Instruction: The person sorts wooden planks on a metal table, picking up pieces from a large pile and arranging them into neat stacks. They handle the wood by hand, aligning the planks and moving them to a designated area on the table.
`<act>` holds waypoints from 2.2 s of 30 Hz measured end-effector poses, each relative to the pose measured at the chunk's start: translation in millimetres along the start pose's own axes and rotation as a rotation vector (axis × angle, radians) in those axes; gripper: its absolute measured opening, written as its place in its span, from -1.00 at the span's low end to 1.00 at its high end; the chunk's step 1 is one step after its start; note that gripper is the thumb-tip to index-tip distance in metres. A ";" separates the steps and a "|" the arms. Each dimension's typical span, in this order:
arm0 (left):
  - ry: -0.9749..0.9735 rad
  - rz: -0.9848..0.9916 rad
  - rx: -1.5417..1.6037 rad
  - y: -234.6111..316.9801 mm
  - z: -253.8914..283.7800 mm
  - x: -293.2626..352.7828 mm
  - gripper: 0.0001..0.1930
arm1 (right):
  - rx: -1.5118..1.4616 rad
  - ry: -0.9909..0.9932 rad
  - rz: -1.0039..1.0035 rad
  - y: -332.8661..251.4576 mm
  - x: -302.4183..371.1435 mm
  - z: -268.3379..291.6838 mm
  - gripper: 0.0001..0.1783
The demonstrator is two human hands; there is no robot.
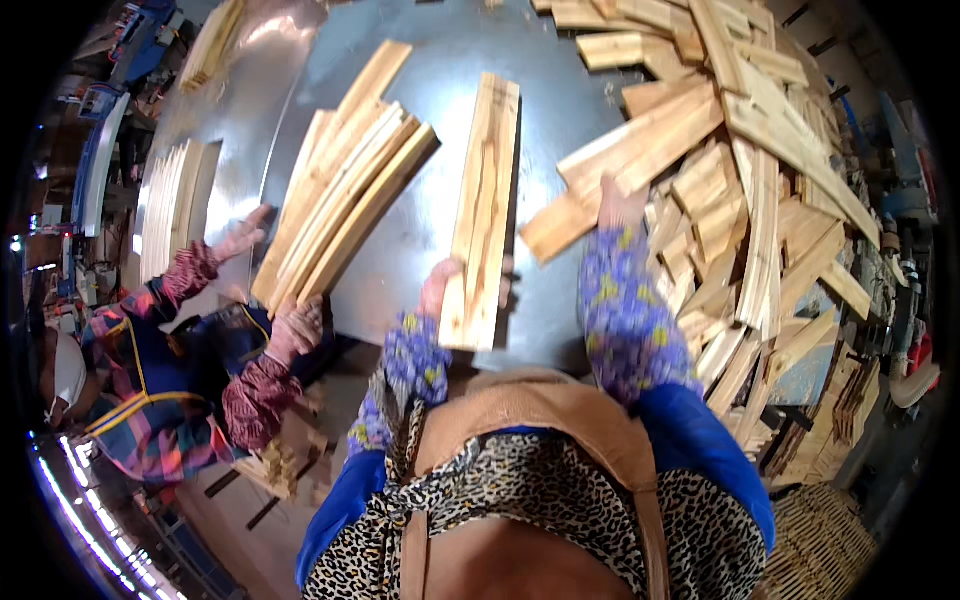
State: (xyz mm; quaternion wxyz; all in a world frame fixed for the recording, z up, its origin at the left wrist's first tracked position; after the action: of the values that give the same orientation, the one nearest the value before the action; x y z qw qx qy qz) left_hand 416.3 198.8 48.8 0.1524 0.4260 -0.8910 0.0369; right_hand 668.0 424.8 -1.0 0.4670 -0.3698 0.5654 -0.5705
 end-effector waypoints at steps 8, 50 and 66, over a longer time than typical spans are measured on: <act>-0.013 -0.395 -0.549 245.9 -154.2 -23.5 -0.11 | 0.042 -0.176 -0.133 0.3 130.4 -15.4 -0.28; 0.695 0.127 -1.074 115.7 52.7 -95.9 -0.37 | -0.210 -0.223 -0.507 -9.4 88.1 -75.3 -0.31; 1.329 0.137 -1.913 99.1 26.3 -31.0 -0.09 | 0.119 -0.170 0.001 20.6 -5.6 -81.9 -0.11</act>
State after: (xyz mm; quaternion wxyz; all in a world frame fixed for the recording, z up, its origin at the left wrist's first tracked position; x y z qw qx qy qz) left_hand 351.9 279.8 20.7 0.8455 -0.0149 -0.3216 -0.4259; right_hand 594.2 456.2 -27.9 0.5347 -0.3880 0.4891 -0.5695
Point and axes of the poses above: each hand's wrist, its own x-axis away from the middle knuckle, its own z-axis out of the back of the hand, y = z × x, the point moved 7 cm from there along -x, towards the middle knuckle, and after that the axes turned 13 degrees about z, right-handed, at the moved point
